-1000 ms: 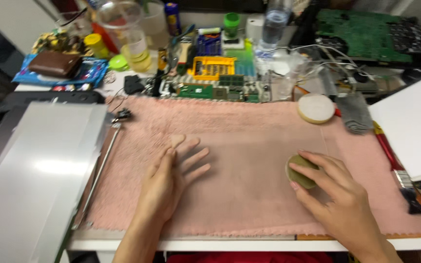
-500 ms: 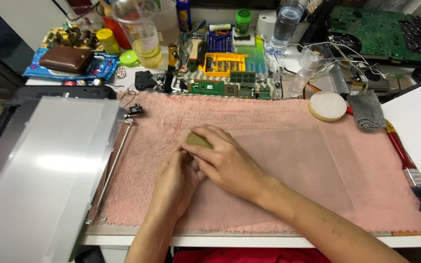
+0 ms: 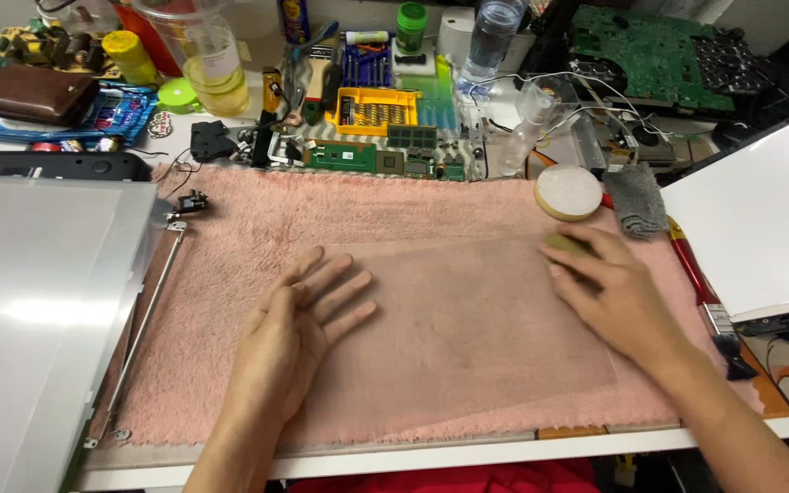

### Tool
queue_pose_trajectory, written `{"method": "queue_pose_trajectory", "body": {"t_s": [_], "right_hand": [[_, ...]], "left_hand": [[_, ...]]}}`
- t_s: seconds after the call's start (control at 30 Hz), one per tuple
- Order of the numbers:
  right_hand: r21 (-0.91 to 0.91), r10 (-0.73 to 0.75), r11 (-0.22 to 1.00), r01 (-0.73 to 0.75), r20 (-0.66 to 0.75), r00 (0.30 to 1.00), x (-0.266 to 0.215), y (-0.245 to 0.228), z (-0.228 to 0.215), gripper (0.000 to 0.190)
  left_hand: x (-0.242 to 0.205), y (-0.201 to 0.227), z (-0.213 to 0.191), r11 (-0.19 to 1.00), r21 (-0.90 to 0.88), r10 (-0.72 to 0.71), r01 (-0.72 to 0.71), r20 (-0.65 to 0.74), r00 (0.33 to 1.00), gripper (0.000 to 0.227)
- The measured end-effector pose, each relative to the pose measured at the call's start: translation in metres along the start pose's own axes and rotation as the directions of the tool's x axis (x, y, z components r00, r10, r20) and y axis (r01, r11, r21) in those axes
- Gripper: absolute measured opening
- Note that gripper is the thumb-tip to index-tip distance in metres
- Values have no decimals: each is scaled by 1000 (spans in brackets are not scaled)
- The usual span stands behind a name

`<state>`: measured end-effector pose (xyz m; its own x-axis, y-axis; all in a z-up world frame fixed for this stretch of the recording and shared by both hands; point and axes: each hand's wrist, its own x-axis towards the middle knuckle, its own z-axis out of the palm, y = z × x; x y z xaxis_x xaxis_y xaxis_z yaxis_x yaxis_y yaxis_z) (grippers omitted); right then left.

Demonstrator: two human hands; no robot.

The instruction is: The person cleans a rectangular screen panel resting on a pink towel. They use a brush to sweep the surface, then rub it with a green sponge, and finally wipe it with a gray cloth. The person repeats the brushing step at the end.

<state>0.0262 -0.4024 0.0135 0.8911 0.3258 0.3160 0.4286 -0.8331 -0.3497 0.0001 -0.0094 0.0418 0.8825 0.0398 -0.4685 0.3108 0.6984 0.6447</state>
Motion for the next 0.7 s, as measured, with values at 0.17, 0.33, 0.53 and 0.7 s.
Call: {"method": "queue_pose_trajectory", "body": {"t_s": [0.17,0.33,0.53,0.7], "right_hand": [[25,9,1000,-5,-158,987,2,-9,-3,36],[180,-56,980,79,-129,990,35,-101,12,38],[354,-319,884,305,-20,948,65,-196,71,38],[372,-464,810,455,-69,883,60,-208,76,30]], "left_hand": [[0,3,-1,999,24,-22,21,29,999,66],[14,-10,-21,998,-54,-6,12,105,994,68],[17,-11,-31,998,-65,0,9,146,989,69],[12,-4,-17,994,-57,-88,88,9,996,64]]}}
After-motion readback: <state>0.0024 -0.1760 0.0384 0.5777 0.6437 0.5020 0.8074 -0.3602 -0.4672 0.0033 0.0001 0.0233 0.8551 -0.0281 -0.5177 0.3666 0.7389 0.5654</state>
